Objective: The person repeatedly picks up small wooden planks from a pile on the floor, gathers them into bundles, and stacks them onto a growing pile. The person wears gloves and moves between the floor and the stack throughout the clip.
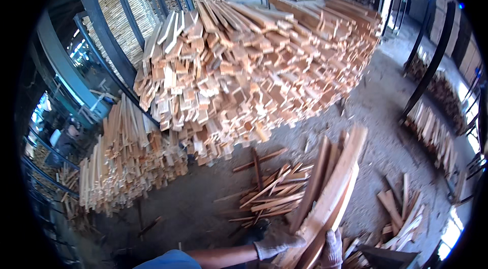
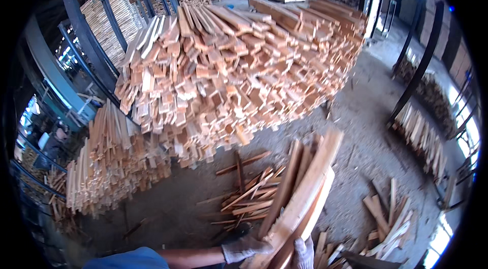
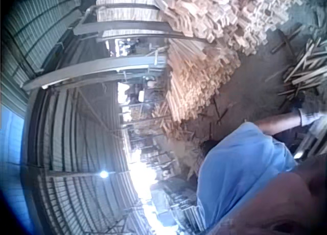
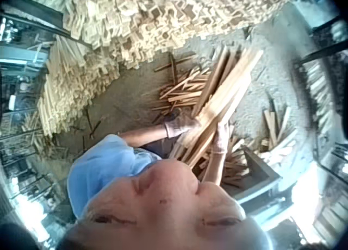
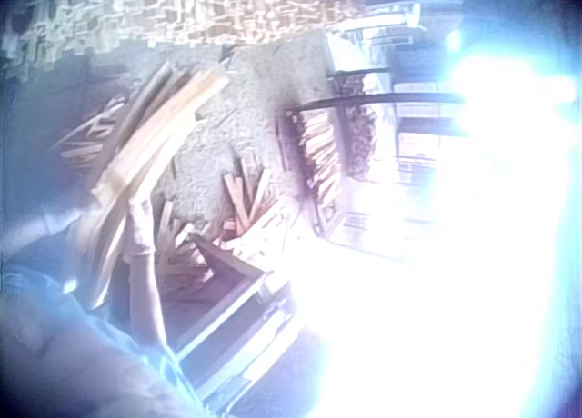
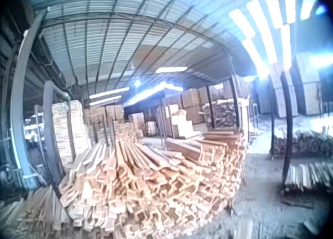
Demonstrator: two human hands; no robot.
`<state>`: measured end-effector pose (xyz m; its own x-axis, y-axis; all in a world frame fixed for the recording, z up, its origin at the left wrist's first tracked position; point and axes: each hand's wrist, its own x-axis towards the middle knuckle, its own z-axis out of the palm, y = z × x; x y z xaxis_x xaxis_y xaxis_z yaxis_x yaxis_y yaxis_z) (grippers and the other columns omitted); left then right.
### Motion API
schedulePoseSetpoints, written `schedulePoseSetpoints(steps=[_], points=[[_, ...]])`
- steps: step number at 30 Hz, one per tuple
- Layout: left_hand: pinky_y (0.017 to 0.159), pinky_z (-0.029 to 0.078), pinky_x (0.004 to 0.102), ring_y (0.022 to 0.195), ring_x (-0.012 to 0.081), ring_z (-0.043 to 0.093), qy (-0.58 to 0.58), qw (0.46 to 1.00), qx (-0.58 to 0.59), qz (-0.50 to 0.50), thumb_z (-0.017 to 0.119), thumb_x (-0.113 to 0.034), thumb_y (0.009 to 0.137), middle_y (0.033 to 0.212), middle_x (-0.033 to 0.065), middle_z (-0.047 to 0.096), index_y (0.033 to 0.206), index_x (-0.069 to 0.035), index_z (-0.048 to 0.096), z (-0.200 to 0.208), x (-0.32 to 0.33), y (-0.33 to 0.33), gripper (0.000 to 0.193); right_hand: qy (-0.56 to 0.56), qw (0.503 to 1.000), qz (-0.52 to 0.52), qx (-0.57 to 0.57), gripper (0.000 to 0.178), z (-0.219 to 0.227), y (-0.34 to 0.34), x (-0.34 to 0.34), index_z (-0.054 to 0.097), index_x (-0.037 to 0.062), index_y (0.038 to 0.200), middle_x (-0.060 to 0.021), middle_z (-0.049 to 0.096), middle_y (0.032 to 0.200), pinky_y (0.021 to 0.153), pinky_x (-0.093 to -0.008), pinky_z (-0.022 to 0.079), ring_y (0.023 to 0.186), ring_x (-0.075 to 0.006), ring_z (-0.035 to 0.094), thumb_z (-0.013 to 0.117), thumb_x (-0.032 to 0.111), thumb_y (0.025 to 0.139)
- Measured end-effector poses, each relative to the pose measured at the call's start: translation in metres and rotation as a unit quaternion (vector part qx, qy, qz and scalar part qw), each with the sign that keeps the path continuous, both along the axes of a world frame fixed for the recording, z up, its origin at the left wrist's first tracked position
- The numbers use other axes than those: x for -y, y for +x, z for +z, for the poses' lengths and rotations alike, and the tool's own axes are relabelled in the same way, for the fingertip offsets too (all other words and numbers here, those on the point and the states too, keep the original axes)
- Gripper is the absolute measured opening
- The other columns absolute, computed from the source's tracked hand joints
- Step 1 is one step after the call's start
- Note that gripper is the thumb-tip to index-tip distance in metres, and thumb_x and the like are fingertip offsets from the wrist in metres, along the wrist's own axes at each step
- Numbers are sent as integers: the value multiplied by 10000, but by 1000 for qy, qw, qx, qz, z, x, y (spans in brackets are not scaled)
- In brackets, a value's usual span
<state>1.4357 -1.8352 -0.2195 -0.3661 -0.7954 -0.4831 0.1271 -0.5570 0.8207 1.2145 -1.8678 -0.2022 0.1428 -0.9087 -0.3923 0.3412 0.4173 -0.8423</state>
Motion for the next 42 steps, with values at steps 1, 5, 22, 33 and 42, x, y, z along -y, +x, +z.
schedulePoseSetpoints(steps=[1, 5, 22, 33, 42], points=[[968, 514, 314, 1027, 132, 667, -33, 999, 5, 9, 759, -292, 930, 1065, 55, 741, 1122, -27, 745, 12, 27, 11, 329, -66, 998, 4, -18, 777, 30, 15, 28, 526, -18, 1386, -90, 662, 1233, 964, -368, 520, 1121, -212, 637, 728, 554, 901], [915, 521, 311, 983, 114, 652, -115, 987, -89, 62, 770, -244, 897, 994, 35, 710, 1056, -51, 723, 148, 130, 77, 254, -197, 973, 71, -95, 831, 180, 87, 144, 495, -48, 1425, -105, 644, 1266, 999, -338, 478, 1132, -177, 595, 740, 535, 886], [1203, 250, 585, 1470, 417, 351, -318, 521, 786, 94, 372, -801, 937, 1606, 283, 332, 1644, -130, 218, 363, 570, 394, 988, -362, 482, 84, -794, 1057, 409, 446, 599, 311, 176, 1613, -304, 367, 1571, 1137, -582, 367, 1467, -476, 354, 588, 811, 815], [1249, 198, 535, 1555, 474, 136, -316, 627, 707, 82, 529, -579, 973, 1686, 281, 133, 1602, -184, 361, 338, 581, 404, 762, -359, 571, 234, -700, 1025, 330, 451, 711, 414, 128, 1570, -300, 416, 1553, 1152, -513, 397, 1436, -427, 435, 579, 803, 816], [1242, 229, 528, 1494, 474, 281, -396, 449, 800, 40, 430, -476, 1044, 1585, 270, 384, 1521, -225, 483, 328, 609, 441, 542, -528, 587, -66, -610, 874, 287, 356, 516, 505, 60, 1477, -295, 435, 1514, 1184, -583, 298, 1424, -482, 383, 708, 628, 845]])
